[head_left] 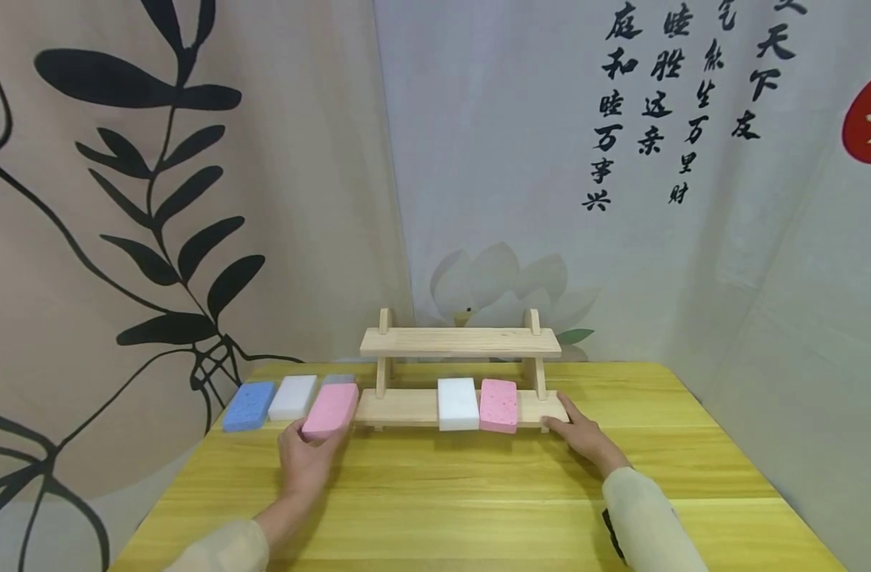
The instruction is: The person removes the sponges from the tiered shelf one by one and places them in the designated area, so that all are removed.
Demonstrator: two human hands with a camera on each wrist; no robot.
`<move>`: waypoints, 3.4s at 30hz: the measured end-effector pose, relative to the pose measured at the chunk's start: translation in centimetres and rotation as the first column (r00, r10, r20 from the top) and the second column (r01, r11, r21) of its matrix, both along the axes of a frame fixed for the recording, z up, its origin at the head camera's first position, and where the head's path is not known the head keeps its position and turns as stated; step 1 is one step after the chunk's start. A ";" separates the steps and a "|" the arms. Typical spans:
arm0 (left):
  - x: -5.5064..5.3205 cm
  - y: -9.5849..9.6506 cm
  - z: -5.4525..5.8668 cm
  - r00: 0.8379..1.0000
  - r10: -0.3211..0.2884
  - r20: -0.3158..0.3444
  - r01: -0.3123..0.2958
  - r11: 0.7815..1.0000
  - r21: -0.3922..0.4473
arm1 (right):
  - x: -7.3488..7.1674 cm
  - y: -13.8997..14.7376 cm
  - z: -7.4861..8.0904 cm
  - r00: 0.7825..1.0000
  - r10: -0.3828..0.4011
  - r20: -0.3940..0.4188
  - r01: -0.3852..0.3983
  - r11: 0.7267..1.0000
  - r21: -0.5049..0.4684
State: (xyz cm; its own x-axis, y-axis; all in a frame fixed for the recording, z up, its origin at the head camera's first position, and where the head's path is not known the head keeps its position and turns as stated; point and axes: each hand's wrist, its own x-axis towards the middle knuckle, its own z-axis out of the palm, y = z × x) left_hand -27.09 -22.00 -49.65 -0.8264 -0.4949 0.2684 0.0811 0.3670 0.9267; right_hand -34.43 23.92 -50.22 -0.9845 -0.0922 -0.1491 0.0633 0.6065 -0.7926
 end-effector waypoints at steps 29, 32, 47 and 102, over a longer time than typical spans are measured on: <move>1.1 -2.7 -3.1 0.984 0.095 0.152 -0.066 0.981 -0.182 | -0.2 0.0 -0.5 1.000 -0.012 0.006 0.012 1.000 0.014; 1.1 -2.8 -3.1 0.981 0.087 0.173 -0.052 0.979 -0.196 | -0.3 0.0 -0.5 1.000 -0.013 0.005 0.013 1.000 0.010; 1.5 -2.8 -3.1 0.982 0.093 0.167 -0.051 0.969 -0.243 | -0.1 0.0 -0.3 1.000 -0.005 -0.010 0.005 1.000 0.002; -2.5 14.8 1.1 0.992 -0.122 0.022 0.121 0.992 0.043 | -0.7 0.6 -0.8 0.999 0.033 -0.037 -0.032 0.999 0.028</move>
State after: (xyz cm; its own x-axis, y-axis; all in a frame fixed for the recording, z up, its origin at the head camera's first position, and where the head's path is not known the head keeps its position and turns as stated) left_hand -29.56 -7.21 -48.56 -0.8872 -0.4006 0.2289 0.1000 0.3174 0.9430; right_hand -35.14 24.47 -50.99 -0.9860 -0.1209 -0.1147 0.0132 0.6293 -0.7771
